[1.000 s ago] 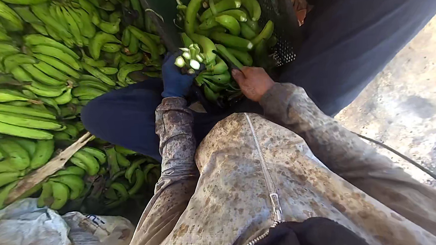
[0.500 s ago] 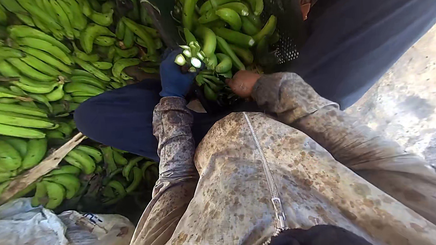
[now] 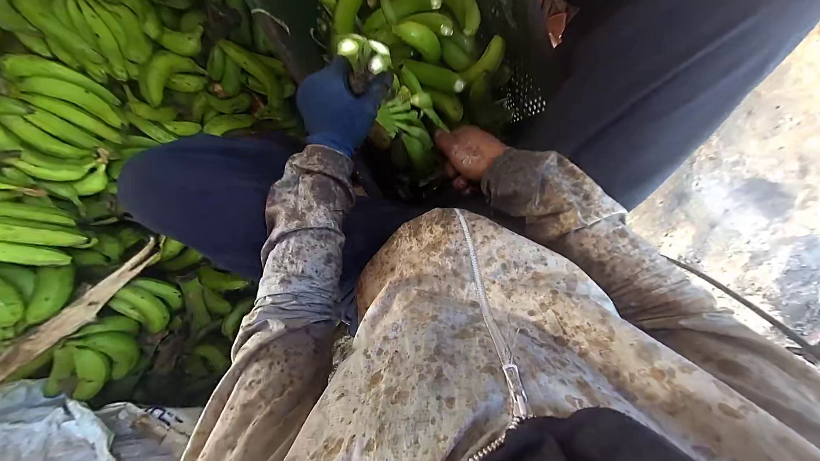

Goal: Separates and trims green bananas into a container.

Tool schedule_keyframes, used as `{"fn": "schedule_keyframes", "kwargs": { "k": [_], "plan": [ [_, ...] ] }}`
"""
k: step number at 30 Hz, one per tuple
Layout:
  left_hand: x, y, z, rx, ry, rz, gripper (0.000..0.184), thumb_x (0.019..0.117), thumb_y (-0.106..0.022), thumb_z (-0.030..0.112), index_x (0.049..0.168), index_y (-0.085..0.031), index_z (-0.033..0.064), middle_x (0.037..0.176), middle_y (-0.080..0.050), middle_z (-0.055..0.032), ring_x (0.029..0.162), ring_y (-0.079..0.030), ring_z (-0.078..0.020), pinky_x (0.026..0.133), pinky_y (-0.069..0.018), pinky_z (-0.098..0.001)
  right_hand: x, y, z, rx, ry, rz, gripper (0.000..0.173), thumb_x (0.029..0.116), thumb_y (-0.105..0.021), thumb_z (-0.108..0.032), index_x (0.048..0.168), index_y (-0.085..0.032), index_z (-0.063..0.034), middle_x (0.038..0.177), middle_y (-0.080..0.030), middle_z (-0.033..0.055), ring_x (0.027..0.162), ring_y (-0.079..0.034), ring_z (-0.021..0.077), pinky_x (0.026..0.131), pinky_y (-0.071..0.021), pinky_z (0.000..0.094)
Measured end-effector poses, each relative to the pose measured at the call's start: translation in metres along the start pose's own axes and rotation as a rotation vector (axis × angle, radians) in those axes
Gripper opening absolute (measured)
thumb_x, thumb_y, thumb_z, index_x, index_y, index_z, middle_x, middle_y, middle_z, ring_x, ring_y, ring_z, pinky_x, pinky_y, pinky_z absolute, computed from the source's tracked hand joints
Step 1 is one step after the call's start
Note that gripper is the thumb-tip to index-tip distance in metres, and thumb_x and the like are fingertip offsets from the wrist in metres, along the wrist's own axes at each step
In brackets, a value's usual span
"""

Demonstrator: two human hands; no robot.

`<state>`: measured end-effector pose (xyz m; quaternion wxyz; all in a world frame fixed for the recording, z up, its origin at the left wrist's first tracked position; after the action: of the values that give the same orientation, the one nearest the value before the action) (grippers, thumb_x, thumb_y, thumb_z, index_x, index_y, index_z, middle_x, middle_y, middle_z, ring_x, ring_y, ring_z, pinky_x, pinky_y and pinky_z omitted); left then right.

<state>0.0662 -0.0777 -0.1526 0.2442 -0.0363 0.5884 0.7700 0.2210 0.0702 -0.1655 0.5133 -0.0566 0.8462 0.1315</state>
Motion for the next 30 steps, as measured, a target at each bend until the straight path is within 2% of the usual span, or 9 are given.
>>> {"fn": "schedule_keyframes", "kwargs": {
  "k": [5,7,10,13,17,19,23,27,30],
  "plan": [
    [-0.004,0.005,0.014,-0.018,-0.071,0.137,0.063,0.0909,-0.058,0.064,0.114,-0.07,0.0058,0.111,-0.072,-0.0177,0.112,-0.067,-0.0339,0.099,-0.0476,-0.0555,-0.006,0.004,-0.032,-0.123,-0.023,0.147,0.057,0.1139,-0.024,-0.044,0.117,-0.06,-0.0001,0.099,-0.061,0.0166,0.077,-0.064,0.0258,0.068,-0.0542,0.0436],
    [0.0,0.003,0.016,0.008,-0.103,0.188,0.063,0.0906,-0.058,0.062,0.119,-0.07,0.0073,0.114,-0.072,-0.0166,0.114,-0.067,-0.0331,0.102,-0.047,-0.0539,-0.006,0.001,-0.033,-0.088,-0.037,0.136,0.056,0.1139,-0.023,-0.045,0.116,-0.058,-0.0022,0.091,-0.058,0.0124,0.067,-0.059,0.0211,0.061,-0.0518,0.0382],
    [0.002,0.003,0.01,0.042,-0.101,0.218,0.064,0.0921,-0.056,0.062,0.125,-0.068,0.0089,0.116,-0.072,-0.0153,0.117,-0.066,-0.0327,0.104,-0.0458,-0.0523,-0.023,-0.016,-0.02,-0.088,-0.015,0.047,0.06,0.1136,-0.022,-0.046,0.115,-0.06,0.0009,0.088,-0.06,0.014,0.065,-0.06,0.022,0.061,-0.0534,0.0409],
    [0.001,0.002,0.011,0.025,-0.122,0.255,0.063,0.0931,-0.057,0.058,0.128,-0.067,0.0075,0.116,-0.073,-0.0151,0.117,-0.066,-0.0327,0.106,-0.0449,-0.0508,-0.014,-0.022,-0.012,0.083,-0.055,0.002,0.056,0.1131,-0.024,-0.048,0.114,-0.059,-0.0038,0.078,-0.058,0.0064,0.055,-0.054,0.0148,0.053,-0.0498,0.0325],
    [0.0,-0.002,0.005,-0.046,0.011,0.304,0.064,0.0916,-0.059,0.059,0.133,-0.066,0.0113,0.118,-0.073,-0.0099,0.118,-0.066,-0.0263,0.105,-0.0464,-0.0466,0.001,-0.019,-0.023,0.302,-0.066,0.004,0.053,0.113,-0.024,-0.049,0.107,-0.056,-0.0072,0.069,-0.053,0.003,0.047,-0.049,0.0127,0.045,-0.0465,0.029],
    [0.003,0.001,-0.002,-0.087,0.108,0.331,0.063,0.0921,-0.058,0.06,0.133,-0.065,0.0126,0.118,-0.073,-0.0069,0.117,-0.067,-0.0223,0.105,-0.0473,-0.0454,-0.008,-0.022,-0.029,0.345,-0.06,0.017,0.051,0.1128,-0.025,-0.049,0.111,-0.055,-0.0086,0.07,-0.055,0.0035,0.048,-0.053,0.0134,0.045,-0.0487,0.0291],
    [0.0,0.007,-0.009,-0.238,0.248,0.371,0.058,0.0912,-0.062,0.06,0.125,-0.067,0.0138,0.111,-0.073,-0.0062,0.108,-0.069,-0.0208,0.098,-0.0512,-0.046,-0.024,-0.036,-0.037,0.286,-0.011,0.07,0.05,0.1137,-0.026,-0.045,0.12,-0.055,-0.0051,0.078,-0.062,0.008,0.053,-0.062,0.0163,0.05,-0.0563,0.0325],
    [-0.001,0.004,-0.002,-0.277,0.295,0.368,0.064,0.09,-0.063,0.06,0.134,-0.063,0.0147,0.116,-0.073,-0.0026,0.111,-0.068,-0.0166,0.1,-0.0506,-0.0427,-0.001,-0.041,-0.048,0.126,0.036,0.16,0.054,0.1145,-0.023,-0.041,0.119,-0.058,-0.0002,0.099,-0.064,0.0175,0.073,-0.068,0.0234,0.066,-0.0583,0.0408],
    [-0.001,0.009,-0.01,-0.377,0.316,0.411,0.061,0.0901,-0.066,0.058,0.133,-0.063,0.0149,0.115,-0.073,-0.002,0.11,-0.068,-0.0145,0.1,-0.0513,-0.0406,-0.01,-0.043,-0.046,0.05,0.084,0.166,0.051,0.1142,-0.025,-0.042,0.115,-0.056,-0.0014,0.087,-0.064,0.0136,0.063,-0.068,0.0204,0.059,-0.0601,0.0373]
  ]
}}
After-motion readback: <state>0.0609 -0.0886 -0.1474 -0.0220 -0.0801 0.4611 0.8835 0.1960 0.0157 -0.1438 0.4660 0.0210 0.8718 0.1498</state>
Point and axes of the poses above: each hand's wrist, its own x-axis towards the middle knuckle, its own y-axis out of the back of the hand, z = x × y, the point moved 4 cm from there along x, towards the middle knuckle
